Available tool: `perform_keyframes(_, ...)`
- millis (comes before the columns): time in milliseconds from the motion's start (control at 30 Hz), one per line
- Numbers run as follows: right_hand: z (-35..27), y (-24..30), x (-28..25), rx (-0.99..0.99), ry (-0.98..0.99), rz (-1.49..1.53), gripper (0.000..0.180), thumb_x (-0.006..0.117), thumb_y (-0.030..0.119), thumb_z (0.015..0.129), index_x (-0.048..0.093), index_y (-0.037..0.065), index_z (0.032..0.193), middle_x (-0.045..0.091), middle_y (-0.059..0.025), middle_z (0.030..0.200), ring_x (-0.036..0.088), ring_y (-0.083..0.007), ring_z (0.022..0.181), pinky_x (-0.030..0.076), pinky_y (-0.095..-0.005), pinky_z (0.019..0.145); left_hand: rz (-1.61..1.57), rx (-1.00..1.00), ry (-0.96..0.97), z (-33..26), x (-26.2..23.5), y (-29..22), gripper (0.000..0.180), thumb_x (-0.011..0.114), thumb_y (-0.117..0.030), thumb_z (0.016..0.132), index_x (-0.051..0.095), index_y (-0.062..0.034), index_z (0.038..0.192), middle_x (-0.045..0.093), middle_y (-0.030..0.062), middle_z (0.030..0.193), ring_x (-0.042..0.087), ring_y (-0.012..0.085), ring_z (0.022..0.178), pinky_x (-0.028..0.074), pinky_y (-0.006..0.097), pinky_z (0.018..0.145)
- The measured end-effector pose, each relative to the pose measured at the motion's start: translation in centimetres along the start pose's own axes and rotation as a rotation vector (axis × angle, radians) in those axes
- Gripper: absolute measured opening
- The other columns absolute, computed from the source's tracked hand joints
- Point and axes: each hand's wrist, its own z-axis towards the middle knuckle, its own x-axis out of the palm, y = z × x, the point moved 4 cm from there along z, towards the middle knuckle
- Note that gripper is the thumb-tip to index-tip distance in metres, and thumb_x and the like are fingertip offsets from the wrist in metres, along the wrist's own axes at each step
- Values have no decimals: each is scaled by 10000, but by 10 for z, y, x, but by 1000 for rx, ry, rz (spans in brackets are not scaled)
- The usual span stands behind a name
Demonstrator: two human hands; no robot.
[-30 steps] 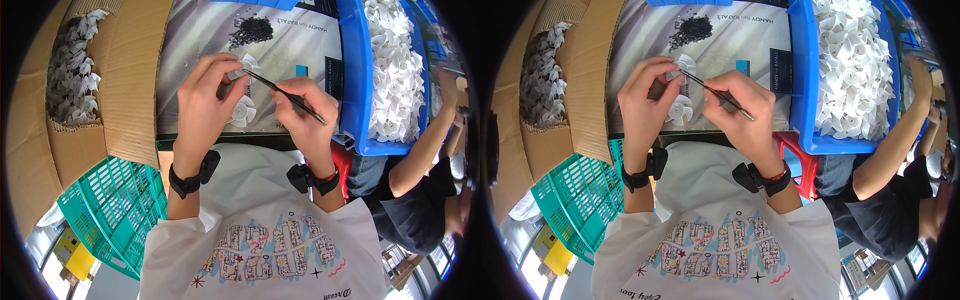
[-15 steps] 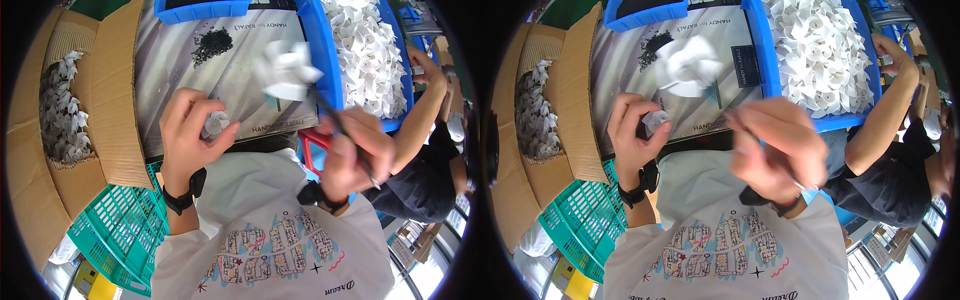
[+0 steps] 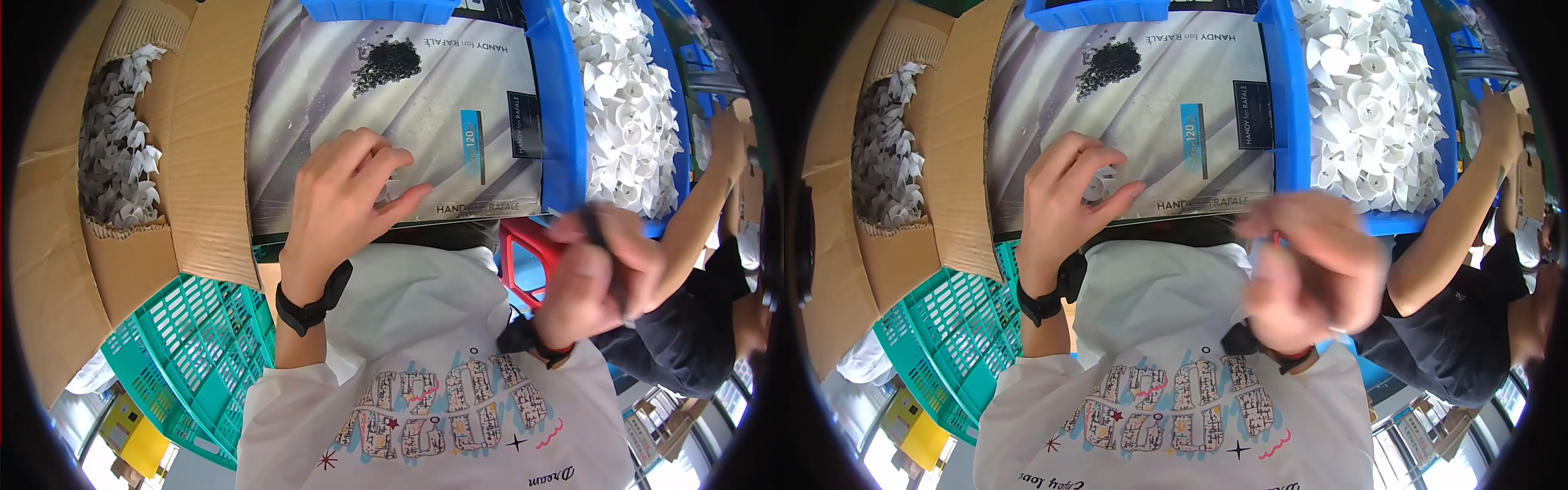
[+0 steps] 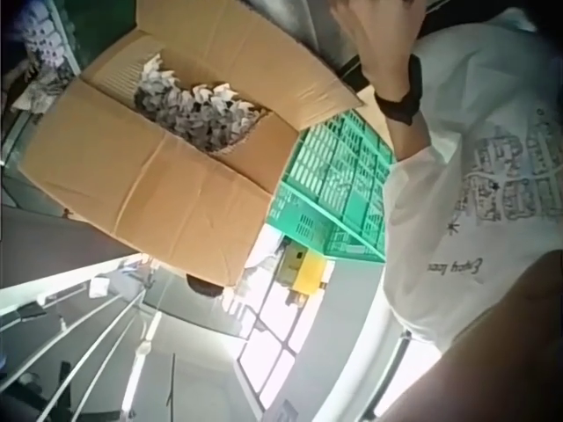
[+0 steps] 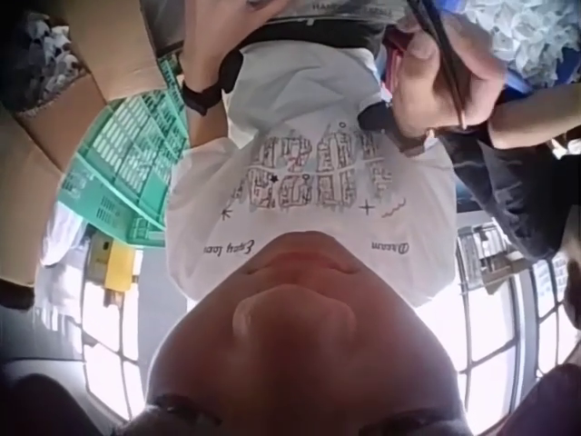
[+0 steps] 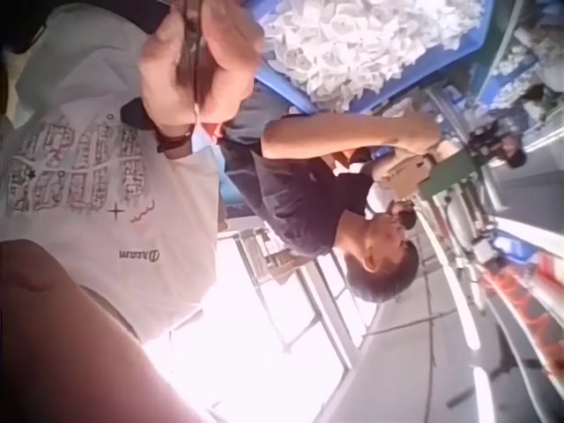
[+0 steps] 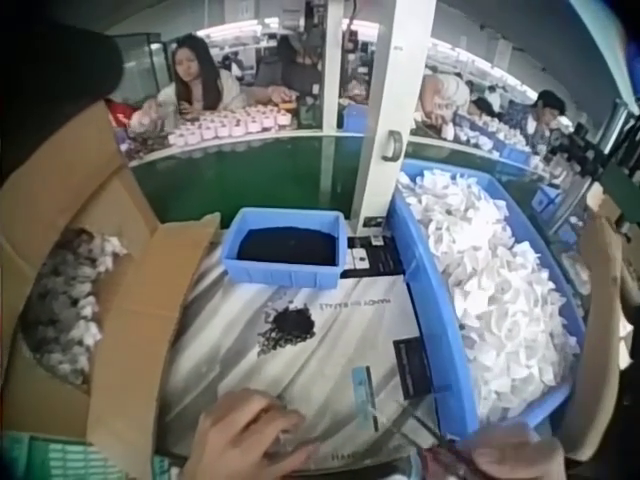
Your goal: The person picks up a white fan blade from a box, uses tweezers to place a small black component into its center, and sets the assembled piece aside.
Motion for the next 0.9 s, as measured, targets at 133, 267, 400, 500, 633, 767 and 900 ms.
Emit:
perform_keyframes(133, -5, -37, 70, 280, 218, 166, 189, 692, -36, 852, 631, -61, 1029, 689, -116, 912, 680, -162, 813, 535, -270, 748, 21, 5, -1, -4, -2, 2, 330, 854, -185, 648, 662, -82, 896, 585, 38, 852, 582, 224, 681, 467, 344, 584)
perform_keyframes(267, -7, -76, 101, 583, 244, 210, 133, 664, -27, 892, 629, -71, 1012, 708, -87, 953, 665, -105, 910, 527, -242, 802, 25, -82, -52, -13, -4, 0, 430, 846, -205, 657, 654, -87, 1023, 608, 66, 977, 607, 258, 835, 481, 367, 683)
perform_keyframes(400, -7, -83, 109, 554, 277, 183, 127, 652, -24, 901, 628, -65, 1018, 716, -87, 924, 669, -110, 889, 531, -249, 811, 69, -187, -162, -31, -7, -1, 486, 837, -184, 643, 645, -94, 1080, 611, 65, 1040, 597, 270, 919, 473, 381, 745)
perform_keyframes(500, -6, -84, 113, 595, 274, 234, 122, 646, -24, 903, 626, -65, 1017, 715, -93, 932, 671, -116, 886, 533, -253, 819, 74, -162, -186, -28, -6, 2, 480, 819, -153, 642, 647, -101, 1088, 611, 55, 1040, 594, 260, 910, 469, 368, 730)
perform_keyframes(633, -4, -85, 115, 598, 262, 224, 121, 643, -26, 905, 622, -65, 1018, 715, -99, 932, 672, -121, 878, 533, -255, 821, 69, -136, -180, -27, -6, 1, 485, 781, -103, 629, 647, -109, 1095, 609, 53, 1039, 586, 254, 909, 460, 364, 722)
perform_keyframes(767, -4, -84, 115, 602, 268, 206, 120, 639, -29, 905, 621, -65, 1018, 714, -102, 935, 672, -121, 875, 533, -254, 819, 41, -152, -162, -27, -9, -1, 548, 698, -39, 583, 639, -119, 1122, 602, 56, 1042, 574, 259, 899, 439, 370, 714)
perform_keyframes(900, -5, -85, 115, 604, 263, 222, 121, 640, -28, 904, 623, -64, 1018, 713, -101, 935, 670, -119, 878, 531, -253, 813, 30, -154, -134, -27, -10, -2, 588, 652, -16, 569, 628, -120, 1148, 593, 62, 1038, 567, 266, 892, 429, 376, 707)
